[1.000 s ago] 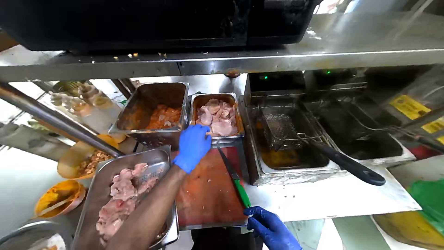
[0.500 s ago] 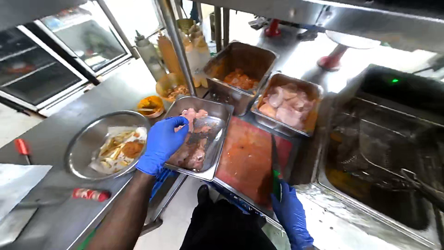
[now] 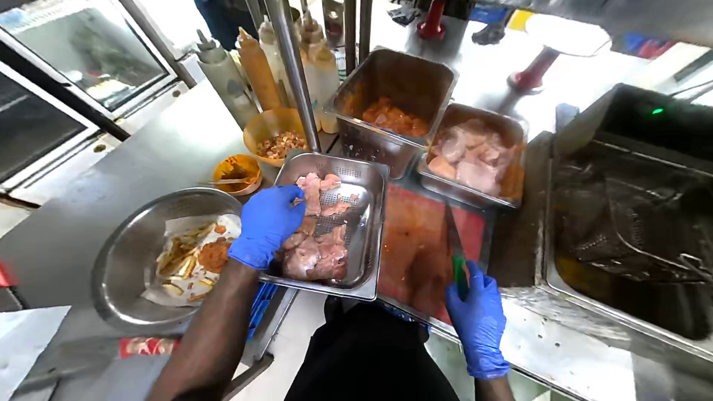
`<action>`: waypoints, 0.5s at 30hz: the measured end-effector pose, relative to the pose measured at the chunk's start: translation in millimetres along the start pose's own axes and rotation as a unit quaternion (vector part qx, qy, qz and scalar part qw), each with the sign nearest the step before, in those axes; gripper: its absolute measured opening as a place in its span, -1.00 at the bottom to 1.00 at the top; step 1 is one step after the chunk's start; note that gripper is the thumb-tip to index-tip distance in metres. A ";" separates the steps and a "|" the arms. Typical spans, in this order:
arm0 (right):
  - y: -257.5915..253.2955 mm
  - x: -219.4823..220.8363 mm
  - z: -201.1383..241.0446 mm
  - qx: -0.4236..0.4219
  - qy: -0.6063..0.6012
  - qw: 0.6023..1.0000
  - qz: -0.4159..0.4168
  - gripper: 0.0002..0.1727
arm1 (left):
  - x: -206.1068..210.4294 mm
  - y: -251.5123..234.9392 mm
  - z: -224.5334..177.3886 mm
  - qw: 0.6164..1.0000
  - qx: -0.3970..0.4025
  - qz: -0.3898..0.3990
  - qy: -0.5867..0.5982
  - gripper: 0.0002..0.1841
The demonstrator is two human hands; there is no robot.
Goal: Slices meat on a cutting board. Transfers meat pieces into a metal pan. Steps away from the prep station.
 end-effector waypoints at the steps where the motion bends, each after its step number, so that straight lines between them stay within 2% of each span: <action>1: 4.7 0.8 0.6 -0.005 -0.006 1.000 -0.014 -0.44 | 0.0 -4.4 3.0 1.000 0.007 0.010 -0.010 -0.77; 4: 23.0 5.6 6.6 0.000 -0.045 0.999 -0.024 -0.56 | 9.3 -13.5 7.5 0.994 0.031 0.096 -0.039 -0.74; 8: 49.3 12.2 22.4 0.011 -0.089 0.996 -0.029 -0.62 | 51.5 -7.5 -7.7 0.959 0.107 0.238 -0.109 -0.62; 10: 60.5 17.3 32.7 0.021 -0.108 0.994 -0.020 -0.64 | 76.6 6.0 -23.2 0.943 0.157 0.258 -0.139 -0.44; 12: 71.7 20.2 45.9 0.041 -0.134 0.990 -0.003 -0.67 | 95.1 22.3 -35.1 0.937 0.175 0.267 -0.140 -0.13; 14: 82.1 21.4 58.0 0.059 -0.142 0.988 -0.009 -0.69 | 101.3 30.4 -44.9 0.929 0.180 0.270 -0.180 0.00; 15: 87.6 22.0 61.1 0.070 -0.139 0.988 -0.015 -0.69 | 102.1 32.2 -50.5 0.922 0.186 0.273 -0.201 0.01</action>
Point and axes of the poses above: each hand's wrist, its own y-axis away from the middle knuckle, its own x-axis out of the palm, z = x × y, the point moved 4 cm from there along -y, towards the middle knuckle, and after that the axes turned 6 degrees about -x, right-handed, at the moved point
